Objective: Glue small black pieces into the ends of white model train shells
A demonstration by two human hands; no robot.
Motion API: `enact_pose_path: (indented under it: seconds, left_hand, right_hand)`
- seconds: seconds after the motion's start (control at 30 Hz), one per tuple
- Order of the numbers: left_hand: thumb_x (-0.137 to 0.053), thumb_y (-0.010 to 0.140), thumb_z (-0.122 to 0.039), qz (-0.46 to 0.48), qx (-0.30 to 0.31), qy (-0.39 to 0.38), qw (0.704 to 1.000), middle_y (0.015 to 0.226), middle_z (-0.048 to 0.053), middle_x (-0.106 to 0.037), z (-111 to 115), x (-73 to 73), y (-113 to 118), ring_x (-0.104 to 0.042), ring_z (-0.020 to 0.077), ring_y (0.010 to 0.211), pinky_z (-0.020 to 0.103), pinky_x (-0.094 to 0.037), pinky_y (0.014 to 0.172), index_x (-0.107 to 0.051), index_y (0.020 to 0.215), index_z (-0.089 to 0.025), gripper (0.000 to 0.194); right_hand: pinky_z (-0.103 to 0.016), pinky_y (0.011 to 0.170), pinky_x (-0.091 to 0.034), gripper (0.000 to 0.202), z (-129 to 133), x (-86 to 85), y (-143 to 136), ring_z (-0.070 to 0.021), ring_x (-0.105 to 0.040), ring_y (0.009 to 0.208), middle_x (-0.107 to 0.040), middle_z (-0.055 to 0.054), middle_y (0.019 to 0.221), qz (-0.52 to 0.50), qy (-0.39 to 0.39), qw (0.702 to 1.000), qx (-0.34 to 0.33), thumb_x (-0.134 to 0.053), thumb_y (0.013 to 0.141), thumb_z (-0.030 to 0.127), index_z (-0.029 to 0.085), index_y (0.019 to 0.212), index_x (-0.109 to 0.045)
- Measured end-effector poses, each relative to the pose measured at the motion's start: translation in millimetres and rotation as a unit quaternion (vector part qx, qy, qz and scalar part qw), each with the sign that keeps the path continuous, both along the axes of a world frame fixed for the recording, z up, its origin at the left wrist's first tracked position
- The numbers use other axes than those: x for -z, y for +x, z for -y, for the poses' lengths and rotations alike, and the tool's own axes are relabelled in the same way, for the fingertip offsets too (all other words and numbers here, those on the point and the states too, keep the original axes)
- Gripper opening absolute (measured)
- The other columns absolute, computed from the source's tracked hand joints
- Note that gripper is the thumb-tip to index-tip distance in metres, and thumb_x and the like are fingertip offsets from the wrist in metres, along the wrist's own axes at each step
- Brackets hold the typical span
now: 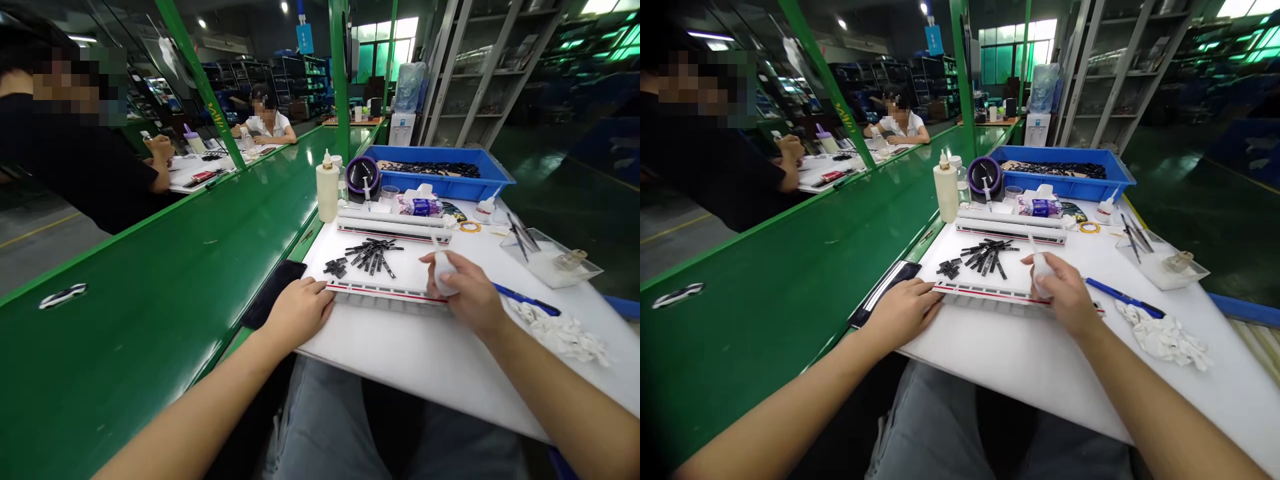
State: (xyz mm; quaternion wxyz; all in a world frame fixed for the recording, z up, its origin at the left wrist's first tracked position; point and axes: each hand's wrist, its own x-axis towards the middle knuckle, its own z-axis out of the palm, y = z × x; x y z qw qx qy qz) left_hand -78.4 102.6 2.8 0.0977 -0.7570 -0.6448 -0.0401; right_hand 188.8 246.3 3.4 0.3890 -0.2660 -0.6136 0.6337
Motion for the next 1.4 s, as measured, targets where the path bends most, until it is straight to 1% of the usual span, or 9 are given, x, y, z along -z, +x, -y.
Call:
enact_pose_path:
  seconds: [0.2, 0.27, 0.37, 0.5, 0.7, 0.83, 0.9, 1.07, 1.4]
  left_hand:
    - [-0.051, 0.092, -0.030, 0.062, -0.053, 0.026, 0.996, 0.106, 0.008, -0.068, -1.8, 12.4, 1.2, -0.059, 0.0241, 0.095, 0.038, -0.050, 0.083, -0.069, 0.096, -0.018, 0.023]
    - [-0.054, 0.090, -0.033, 0.077, -0.073, 0.037, 0.994, 0.108, 0.009, -0.068, -3.2, 16.4, 3.1, -0.059, 0.0255, 0.097, 0.040, -0.050, 0.085, -0.070, 0.097, -0.018, 0.023]
    - [-0.057, 0.088, -0.037, 0.087, -0.085, 0.055, 0.991, 0.111, 0.011, -0.067, -6.3, 20.9, 4.5, -0.059, 0.0270, 0.099, 0.042, -0.050, 0.087, -0.071, 0.093, -0.017, 0.025]
    - [-0.056, 0.090, -0.039, 0.096, -0.079, 0.053, 0.991, 0.105, 0.010, -0.069, -9.1, 22.5, 3.7, -0.059, 0.0252, 0.094, 0.041, -0.049, 0.084, -0.070, 0.093, -0.017, 0.027]
    - [-0.053, 0.091, -0.043, 0.108, -0.101, 0.025, 0.989, 0.099, 0.008, -0.069, -9.2, 16.4, 7.6, -0.059, 0.0256, 0.091, 0.041, -0.047, 0.079, -0.069, 0.094, -0.019, 0.030]
    - [-0.053, 0.089, -0.048, 0.112, -0.112, 0.021, 0.987, 0.109, 0.011, -0.068, -10.2, 11.8, 10.0, -0.060, 0.0275, 0.098, 0.041, -0.047, 0.083, -0.070, 0.097, -0.018, 0.036]
    - [-0.054, 0.089, -0.049, 0.107, -0.104, 0.012, 0.989, 0.103, 0.010, -0.070, -11.8, 10.1, 9.1, -0.060, 0.0270, 0.095, 0.040, -0.047, 0.080, -0.071, 0.094, -0.018, 0.036]
    - [-0.051, 0.089, -0.051, 0.103, -0.081, 0.021, 0.991, 0.084, 0.007, -0.069, -17.2, 12.6, 3.8, -0.058, 0.0241, 0.083, 0.036, -0.044, 0.069, -0.070, 0.085, -0.019, 0.037]
    - [-0.054, 0.087, -0.045, 0.112, -0.046, 0.082, 0.989, 0.076, 0.003, -0.068, -21.5, 24.0, -1.4, -0.055, 0.0205, 0.073, 0.034, -0.041, 0.066, -0.066, 0.074, -0.020, 0.031]
  right_hand:
    - [-0.028, 0.052, -0.035, 0.028, 8.1, -50.0, -46.7, -0.0098, -0.035, 0.046, -0.049, 0.006, 0.065, -0.132, -0.027, 0.991, 0.024, -0.063, 0.073, 0.031, 0.030, 0.097, -0.048]
    - [-0.027, 0.049, -0.034, 0.022, 11.0, -56.9, -72.2, -0.0085, -0.028, 0.044, -0.047, 0.006, 0.067, -0.141, -0.021, 0.990, 0.024, -0.062, 0.075, 0.039, 0.028, 0.089, -0.048]
    - [-0.025, 0.042, -0.028, 0.025, 12.3, -47.5, -102.6, -0.0083, -0.017, 0.043, -0.036, 0.007, 0.061, -0.156, -0.033, 0.987, 0.016, -0.057, 0.080, 0.048, 0.026, 0.076, -0.046]
    - [-0.024, 0.040, -0.025, 0.031, 11.3, -26.8, -112.1, -0.0089, -0.015, 0.044, -0.027, 0.007, 0.058, -0.156, -0.054, 0.986, -0.007, -0.059, 0.079, 0.046, 0.024, 0.065, -0.043]
    - [-0.024, 0.041, -0.024, 0.020, 24.8, -21.6, -109.1, -0.0089, -0.018, 0.043, -0.021, 0.007, 0.057, -0.140, -0.039, 0.989, 0.020, -0.057, 0.083, 0.045, 0.025, 0.079, -0.057]
    - [-0.026, 0.043, -0.029, 0.032, 46.4, -10.4, -118.6, -0.0101, -0.035, 0.046, -0.041, 0.003, 0.057, -0.089, 0.104, 0.980, 0.143, -0.058, 0.085, 0.053, 0.023, 0.074, -0.058]
    - [-0.027, 0.047, -0.034, 0.037, 54.5, -2.9, -122.1, -0.0121, -0.043, 0.052, -0.050, 0.000, 0.061, -0.021, 0.190, 0.966, 0.173, -0.057, 0.087, 0.054, 0.022, 0.070, -0.059]
    - [-0.027, 0.051, -0.033, 0.044, 56.5, 8.0, -127.6, -0.0108, -0.041, 0.049, -0.042, 0.003, 0.051, 0.067, 0.333, 0.922, 0.188, -0.055, 0.091, 0.045, 0.021, 0.056, -0.046]
    - [-0.025, 0.049, -0.030, 0.045, 48.5, 12.1, -135.0, -0.0078, -0.042, 0.046, -0.046, 0.003, 0.049, 0.068, 0.413, 0.884, 0.208, -0.055, 0.093, 0.035, 0.019, 0.053, -0.043]
